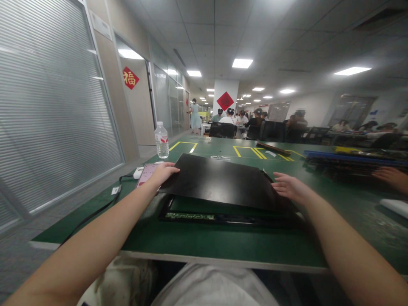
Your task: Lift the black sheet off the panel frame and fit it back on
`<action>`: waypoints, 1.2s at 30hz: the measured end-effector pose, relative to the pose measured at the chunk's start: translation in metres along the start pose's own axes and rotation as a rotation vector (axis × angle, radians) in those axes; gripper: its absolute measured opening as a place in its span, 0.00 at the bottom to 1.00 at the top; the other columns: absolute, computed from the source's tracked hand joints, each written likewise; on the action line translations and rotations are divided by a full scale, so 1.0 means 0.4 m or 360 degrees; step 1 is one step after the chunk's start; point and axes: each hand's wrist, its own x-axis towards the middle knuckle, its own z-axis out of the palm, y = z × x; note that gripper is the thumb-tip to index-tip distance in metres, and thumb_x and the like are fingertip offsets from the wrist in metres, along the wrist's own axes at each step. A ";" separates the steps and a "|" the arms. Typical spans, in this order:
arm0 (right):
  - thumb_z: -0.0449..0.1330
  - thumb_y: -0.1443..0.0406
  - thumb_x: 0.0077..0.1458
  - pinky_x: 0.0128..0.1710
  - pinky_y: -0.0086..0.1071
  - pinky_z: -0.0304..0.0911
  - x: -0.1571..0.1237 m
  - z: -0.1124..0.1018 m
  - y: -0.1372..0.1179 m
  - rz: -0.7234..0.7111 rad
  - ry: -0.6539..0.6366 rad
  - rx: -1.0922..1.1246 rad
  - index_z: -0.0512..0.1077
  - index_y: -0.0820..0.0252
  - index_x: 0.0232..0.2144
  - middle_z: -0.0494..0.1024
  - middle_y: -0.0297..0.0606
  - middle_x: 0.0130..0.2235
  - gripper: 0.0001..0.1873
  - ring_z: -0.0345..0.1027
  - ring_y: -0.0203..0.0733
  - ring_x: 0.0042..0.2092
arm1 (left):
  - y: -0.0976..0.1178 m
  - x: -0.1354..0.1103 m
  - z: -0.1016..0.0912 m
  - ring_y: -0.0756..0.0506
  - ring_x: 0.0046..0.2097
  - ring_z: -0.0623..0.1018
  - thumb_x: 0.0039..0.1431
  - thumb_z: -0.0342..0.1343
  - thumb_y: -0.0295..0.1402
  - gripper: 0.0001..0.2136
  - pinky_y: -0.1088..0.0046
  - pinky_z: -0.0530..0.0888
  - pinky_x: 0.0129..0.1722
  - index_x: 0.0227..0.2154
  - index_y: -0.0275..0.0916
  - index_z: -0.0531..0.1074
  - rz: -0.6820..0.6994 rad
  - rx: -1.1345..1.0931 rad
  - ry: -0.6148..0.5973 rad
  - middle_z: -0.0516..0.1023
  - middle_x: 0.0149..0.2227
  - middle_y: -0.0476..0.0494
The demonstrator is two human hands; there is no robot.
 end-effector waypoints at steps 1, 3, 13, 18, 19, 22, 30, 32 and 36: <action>0.57 0.69 0.53 0.33 0.31 0.69 -0.001 0.000 0.000 -0.0003 0.0000 -0.0012 0.57 0.57 0.62 0.79 0.41 0.32 0.34 0.75 0.40 0.32 | -0.001 0.002 -0.001 0.40 0.34 0.80 0.37 0.63 0.33 0.15 0.68 0.72 0.33 0.33 0.40 0.73 0.0010 0.0013 0.0012 0.79 0.27 0.49; 0.56 0.69 0.53 0.33 0.31 0.69 0.001 -0.002 0.001 -0.0013 0.0010 -0.0035 0.58 0.56 0.62 0.79 0.41 0.33 0.34 0.75 0.40 0.32 | -0.003 0.005 -0.002 0.40 0.36 0.80 0.37 0.63 0.34 0.14 0.68 0.73 0.35 0.32 0.40 0.73 0.0031 0.0035 0.0036 0.79 0.27 0.48; 0.59 0.65 0.52 0.22 0.25 0.60 0.045 -0.025 0.021 -0.0065 0.0103 -0.0222 0.68 0.60 0.51 0.79 0.40 0.30 0.22 0.66 0.35 0.24 | -0.008 0.000 0.003 0.38 0.39 0.79 0.34 0.64 0.38 0.16 0.66 0.71 0.37 0.31 0.39 0.74 0.0103 0.0134 0.0008 0.80 0.31 0.45; 0.61 0.65 0.52 0.21 0.24 0.60 0.050 -0.028 0.027 -0.0041 0.0135 -0.0266 0.71 0.60 0.47 0.79 0.40 0.29 0.19 0.66 0.33 0.24 | -0.007 -0.013 0.011 0.37 0.42 0.78 0.36 0.63 0.37 0.16 0.66 0.71 0.39 0.32 0.38 0.74 0.0128 0.0188 -0.0022 0.80 0.34 0.43; 0.61 0.64 0.52 0.21 0.24 0.60 0.050 -0.028 0.027 -0.0040 0.0147 -0.0292 0.71 0.60 0.47 0.79 0.41 0.30 0.18 0.66 0.34 0.24 | -0.006 -0.017 0.013 0.37 0.42 0.79 0.37 0.62 0.37 0.15 0.67 0.71 0.39 0.32 0.39 0.74 0.0131 0.0205 -0.0037 0.80 0.34 0.44; 0.60 0.64 0.53 0.20 0.24 0.58 0.050 -0.029 0.027 -0.0047 0.0209 -0.0379 0.72 0.61 0.46 0.80 0.42 0.30 0.17 0.66 0.34 0.24 | 0.001 -0.029 0.018 0.38 0.41 0.79 0.38 0.61 0.35 0.13 0.68 0.71 0.37 0.31 0.40 0.74 0.0108 0.0209 -0.0084 0.80 0.31 0.46; 0.62 0.64 0.51 0.17 0.24 0.54 0.051 -0.033 0.022 -0.0052 0.0288 -0.0434 0.73 0.62 0.42 0.79 0.43 0.28 0.15 0.61 0.33 0.20 | -0.005 -0.041 0.033 0.39 0.37 0.79 0.32 0.66 0.35 0.23 0.68 0.72 0.33 0.36 0.39 0.71 -0.0048 -0.0017 -0.0199 0.79 0.31 0.46; 0.61 0.65 0.51 0.16 0.24 0.53 0.053 -0.035 0.024 -0.0067 0.0304 -0.0445 0.73 0.62 0.43 0.79 0.43 0.27 0.15 0.61 0.33 0.20 | -0.010 -0.039 0.034 0.39 0.36 0.79 0.32 0.66 0.36 0.23 0.68 0.72 0.33 0.37 0.39 0.71 -0.0056 -0.0013 -0.0234 0.79 0.31 0.45; 0.61 0.65 0.53 0.15 0.23 0.52 0.052 -0.035 0.022 -0.0080 0.0333 -0.0475 0.73 0.63 0.42 0.79 0.43 0.27 0.13 0.58 0.31 0.19 | -0.016 -0.041 0.033 0.39 0.35 0.80 0.34 0.66 0.38 0.23 0.68 0.73 0.32 0.37 0.38 0.71 0.0030 0.0050 -0.0256 0.80 0.30 0.45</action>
